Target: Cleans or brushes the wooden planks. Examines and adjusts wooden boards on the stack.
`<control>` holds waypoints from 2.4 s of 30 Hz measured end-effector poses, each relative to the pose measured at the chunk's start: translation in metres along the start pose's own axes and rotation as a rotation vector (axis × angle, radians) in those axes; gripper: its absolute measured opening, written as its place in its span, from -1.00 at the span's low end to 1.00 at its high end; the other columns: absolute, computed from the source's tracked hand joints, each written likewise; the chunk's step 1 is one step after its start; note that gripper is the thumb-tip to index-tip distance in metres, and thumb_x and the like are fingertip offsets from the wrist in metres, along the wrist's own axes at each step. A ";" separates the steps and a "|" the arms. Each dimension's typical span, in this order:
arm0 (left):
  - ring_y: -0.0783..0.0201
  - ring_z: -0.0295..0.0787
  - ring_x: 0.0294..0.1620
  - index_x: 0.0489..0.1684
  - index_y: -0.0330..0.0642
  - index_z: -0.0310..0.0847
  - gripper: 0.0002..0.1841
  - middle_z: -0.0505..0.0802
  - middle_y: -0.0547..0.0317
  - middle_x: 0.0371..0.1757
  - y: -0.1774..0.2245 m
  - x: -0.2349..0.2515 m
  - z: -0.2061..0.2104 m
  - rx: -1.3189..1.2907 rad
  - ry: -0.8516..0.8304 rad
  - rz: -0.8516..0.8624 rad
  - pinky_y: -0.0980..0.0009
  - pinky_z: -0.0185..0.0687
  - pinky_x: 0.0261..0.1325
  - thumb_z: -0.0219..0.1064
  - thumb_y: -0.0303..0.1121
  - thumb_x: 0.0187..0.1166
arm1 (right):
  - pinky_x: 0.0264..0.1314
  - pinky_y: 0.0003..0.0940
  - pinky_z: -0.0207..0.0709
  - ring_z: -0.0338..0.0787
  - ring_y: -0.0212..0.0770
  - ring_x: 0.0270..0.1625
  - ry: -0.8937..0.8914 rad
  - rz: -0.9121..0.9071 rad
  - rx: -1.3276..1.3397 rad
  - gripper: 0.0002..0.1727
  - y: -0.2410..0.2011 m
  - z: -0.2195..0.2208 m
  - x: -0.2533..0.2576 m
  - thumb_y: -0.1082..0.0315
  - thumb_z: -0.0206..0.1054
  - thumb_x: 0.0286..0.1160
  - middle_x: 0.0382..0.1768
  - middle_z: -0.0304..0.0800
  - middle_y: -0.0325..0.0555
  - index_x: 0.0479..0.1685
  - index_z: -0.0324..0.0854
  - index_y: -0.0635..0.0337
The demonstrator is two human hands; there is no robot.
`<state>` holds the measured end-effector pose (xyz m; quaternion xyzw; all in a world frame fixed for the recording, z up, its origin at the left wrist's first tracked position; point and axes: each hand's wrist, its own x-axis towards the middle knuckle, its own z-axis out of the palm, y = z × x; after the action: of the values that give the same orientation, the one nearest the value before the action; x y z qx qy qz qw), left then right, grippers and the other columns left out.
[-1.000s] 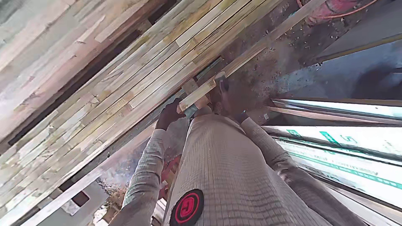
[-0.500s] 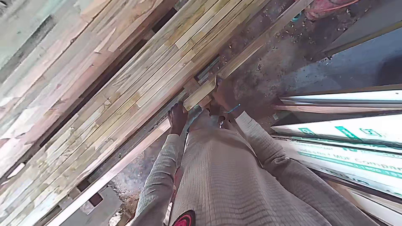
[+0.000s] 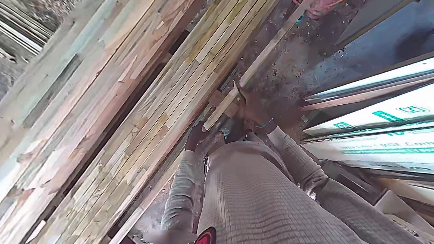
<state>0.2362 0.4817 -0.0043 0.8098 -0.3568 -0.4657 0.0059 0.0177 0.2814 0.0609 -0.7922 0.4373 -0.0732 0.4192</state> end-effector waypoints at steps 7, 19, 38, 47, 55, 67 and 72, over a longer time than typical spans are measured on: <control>-0.05 0.80 0.23 0.51 -0.26 0.51 -0.40 0.78 -0.24 0.28 -0.037 -0.003 0.000 -0.156 -0.086 0.111 -0.09 0.66 0.37 0.49 -0.25 0.48 | 0.12 0.26 0.71 0.68 0.43 0.30 0.016 0.108 -0.353 -0.08 0.007 0.094 -0.035 0.49 0.31 0.52 0.65 0.20 0.50 0.92 0.01 -0.13; -0.31 0.76 0.31 0.62 -0.06 0.44 -0.44 0.81 -0.26 0.27 -0.042 -0.054 0.023 0.077 0.104 -0.083 -0.37 0.61 0.25 0.30 -0.24 0.57 | 0.17 0.28 0.60 0.78 0.24 0.13 -0.028 0.210 -0.444 -0.65 -0.043 0.062 -0.004 0.20 0.39 0.51 0.00 0.79 0.25 0.08 0.75 0.30; 0.05 0.73 0.39 0.54 -0.20 0.51 -0.14 0.78 -0.14 0.36 -0.173 -0.045 -0.002 -0.325 -0.173 0.211 0.00 0.58 0.52 0.79 -0.15 0.16 | 0.58 0.00 0.52 0.58 0.03 0.58 0.265 0.203 0.040 -0.40 -0.042 0.189 -0.066 -0.03 -0.06 0.89 0.58 0.50 0.19 0.69 0.32 0.19; -0.24 0.77 0.30 0.42 -0.17 0.58 -0.34 0.82 -0.22 0.24 -0.128 -0.094 0.031 0.086 0.170 -0.132 -0.36 0.61 0.21 0.56 0.00 0.37 | 0.15 0.20 0.65 0.83 0.22 0.03 0.151 0.195 -0.239 -0.66 -0.044 0.080 -0.022 0.28 0.32 0.62 -0.07 0.81 0.30 0.14 0.70 0.40; -0.24 0.71 0.38 0.47 -0.17 0.55 -0.26 0.80 -0.22 0.30 -0.130 -0.096 0.041 0.072 0.312 -0.140 -0.37 0.47 0.38 0.56 0.07 0.34 | 0.18 0.10 0.66 0.78 0.21 0.16 -0.301 0.225 -0.385 -0.61 -0.135 0.169 -0.106 0.24 0.37 0.56 0.10 0.74 0.31 0.18 0.65 0.38; -0.29 0.54 0.57 0.63 -0.22 0.44 -0.22 0.64 -0.28 0.53 -0.180 -0.131 0.029 0.021 0.342 -0.099 -0.41 0.31 0.57 0.56 -0.13 0.33 | -0.60 -0.42 0.47 0.59 -0.30 -0.60 -0.202 0.294 0.429 -0.57 -0.064 0.087 -0.120 0.00 0.10 0.85 -0.37 0.76 -0.08 0.26 0.60 0.18; -0.28 0.45 0.66 0.72 -0.01 0.38 -0.15 0.59 -0.18 0.63 -0.252 -0.166 0.047 0.075 0.345 -0.236 -0.48 0.23 0.58 0.61 -0.06 0.33 | 0.26 0.07 0.69 0.85 0.07 0.14 0.024 0.030 0.018 -0.33 -0.044 0.096 -0.055 0.34 0.36 0.61 0.26 0.80 0.18 0.77 0.36 0.02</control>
<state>0.2933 0.7810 0.0075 0.9134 -0.2701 -0.3041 -0.0181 0.0585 0.3924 0.0458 -0.7809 0.4533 -0.0805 0.4223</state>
